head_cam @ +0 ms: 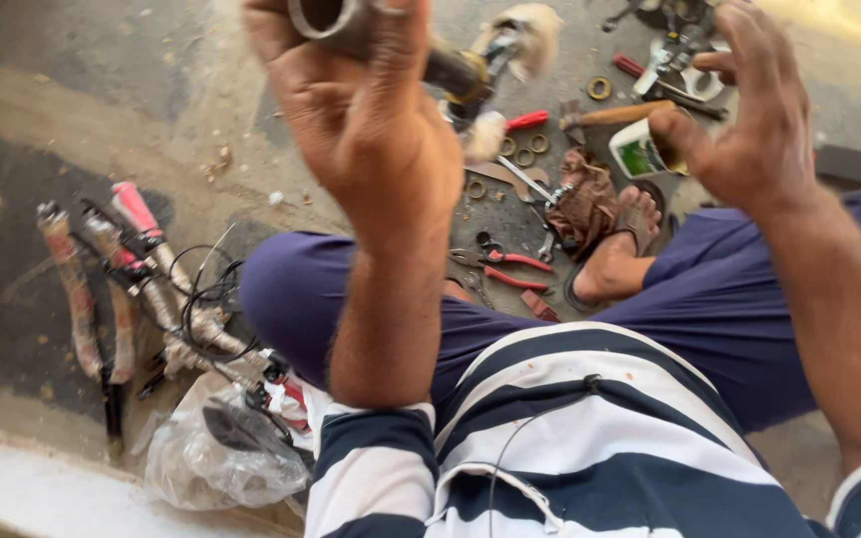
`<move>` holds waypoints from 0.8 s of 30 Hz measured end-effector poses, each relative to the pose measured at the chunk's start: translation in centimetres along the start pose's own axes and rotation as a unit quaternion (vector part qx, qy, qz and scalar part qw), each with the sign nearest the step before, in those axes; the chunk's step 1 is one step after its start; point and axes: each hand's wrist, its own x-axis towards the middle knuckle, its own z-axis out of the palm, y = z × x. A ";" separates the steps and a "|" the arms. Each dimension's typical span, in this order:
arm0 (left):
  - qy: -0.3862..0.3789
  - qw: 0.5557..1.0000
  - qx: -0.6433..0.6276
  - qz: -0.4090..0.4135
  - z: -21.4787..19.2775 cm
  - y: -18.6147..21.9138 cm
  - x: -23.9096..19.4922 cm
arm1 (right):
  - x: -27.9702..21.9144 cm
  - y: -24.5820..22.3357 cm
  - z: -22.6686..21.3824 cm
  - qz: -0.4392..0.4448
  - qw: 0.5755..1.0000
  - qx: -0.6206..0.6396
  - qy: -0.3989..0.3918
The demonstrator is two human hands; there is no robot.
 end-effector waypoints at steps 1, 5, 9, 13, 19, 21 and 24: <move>-0.002 1.000 0.005 0.009 -0.1 -0.6 0.0 | 0.0 2.4 -0.7 0.023 0.997 -0.058 -0.035; -0.026 0.999 0.019 0.037 -0.5 -3.8 0.2 | -0.8 12.0 -0.4 0.146 0.945 -0.183 -0.226; -0.017 0.997 0.044 0.055 -1.0 -7.3 0.3 | -3.0 19.3 3.7 0.279 0.820 -0.256 -0.430; 0.012 0.997 0.063 0.036 -1.8 -9.3 0.4 | -5.8 23.4 7.4 0.223 0.808 -0.274 -0.472; 0.001 0.991 0.131 0.040 -3.0 -9.9 0.6 | -7.3 27.5 11.5 0.220 0.796 -0.255 -0.502; -0.018 0.981 0.190 0.019 -3.6 -9.7 1.0 | -7.6 28.7 12.4 0.207 0.798 -0.256 -0.505; -0.083 0.948 0.305 -0.029 -4.3 -8.9 1.8 | -7.9 29.7 13.2 0.255 0.802 -0.213 -0.497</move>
